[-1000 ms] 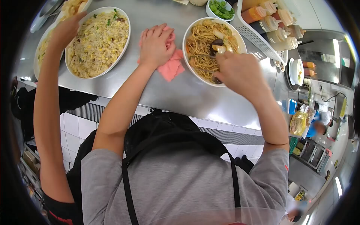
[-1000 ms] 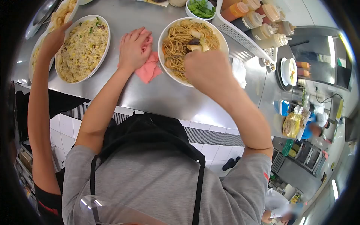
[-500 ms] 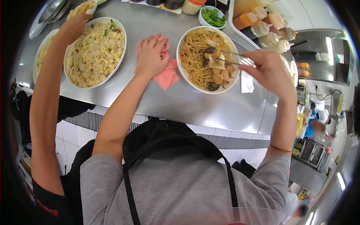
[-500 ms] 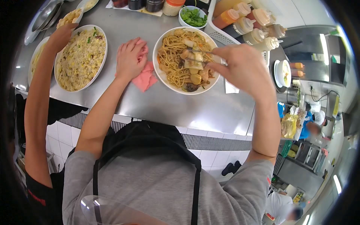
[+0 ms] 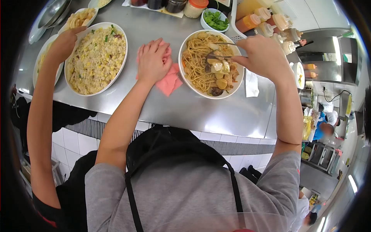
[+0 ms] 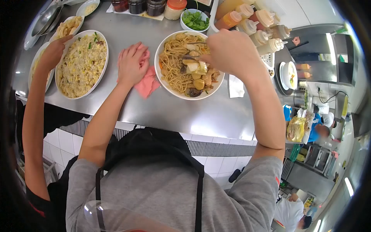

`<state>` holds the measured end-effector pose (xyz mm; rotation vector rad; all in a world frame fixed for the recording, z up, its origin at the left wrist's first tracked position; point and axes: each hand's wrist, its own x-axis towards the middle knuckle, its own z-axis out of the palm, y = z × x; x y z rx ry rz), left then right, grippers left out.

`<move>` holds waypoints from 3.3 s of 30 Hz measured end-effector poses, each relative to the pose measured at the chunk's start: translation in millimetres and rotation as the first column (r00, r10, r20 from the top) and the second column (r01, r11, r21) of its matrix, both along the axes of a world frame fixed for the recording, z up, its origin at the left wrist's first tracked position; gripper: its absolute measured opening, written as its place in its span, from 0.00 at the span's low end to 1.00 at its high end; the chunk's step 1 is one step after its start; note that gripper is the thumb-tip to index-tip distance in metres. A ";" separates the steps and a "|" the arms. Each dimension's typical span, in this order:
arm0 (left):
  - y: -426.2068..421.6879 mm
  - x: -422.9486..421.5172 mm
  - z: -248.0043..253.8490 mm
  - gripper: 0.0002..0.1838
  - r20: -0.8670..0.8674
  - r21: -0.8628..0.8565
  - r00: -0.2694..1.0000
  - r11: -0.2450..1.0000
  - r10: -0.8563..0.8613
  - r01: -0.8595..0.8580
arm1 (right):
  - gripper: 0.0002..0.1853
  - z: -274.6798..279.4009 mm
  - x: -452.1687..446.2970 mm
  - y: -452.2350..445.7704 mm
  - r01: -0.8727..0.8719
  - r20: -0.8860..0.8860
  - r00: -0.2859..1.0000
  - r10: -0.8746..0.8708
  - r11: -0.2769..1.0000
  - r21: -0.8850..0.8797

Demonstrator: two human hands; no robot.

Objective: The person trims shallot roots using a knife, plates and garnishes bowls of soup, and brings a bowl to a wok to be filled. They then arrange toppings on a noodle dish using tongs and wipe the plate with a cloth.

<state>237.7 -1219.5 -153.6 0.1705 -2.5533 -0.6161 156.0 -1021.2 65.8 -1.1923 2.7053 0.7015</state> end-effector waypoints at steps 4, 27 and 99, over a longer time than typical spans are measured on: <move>-1.5 -0.3 -1.4 0.19 0.013 -0.033 1.000 0.999 0.005 -0.005 | 0.15 -33.7 3.2 -39.2 -0.119 0.105 0.987 0.124 0.991 -0.052; 1.2 -2.8 1.0 0.20 0.018 -0.080 1.000 0.997 -0.009 0.011 | 0.17 10.8 -34.1 25.6 0.192 0.240 0.955 -0.173 0.980 -0.059; 35.7 8.4 6.6 0.16 0.144 0.843 0.989 0.526 -0.025 -0.109 | 0.12 -8.1 -44.1 69.4 -0.206 0.155 0.962 0.225 0.970 -0.131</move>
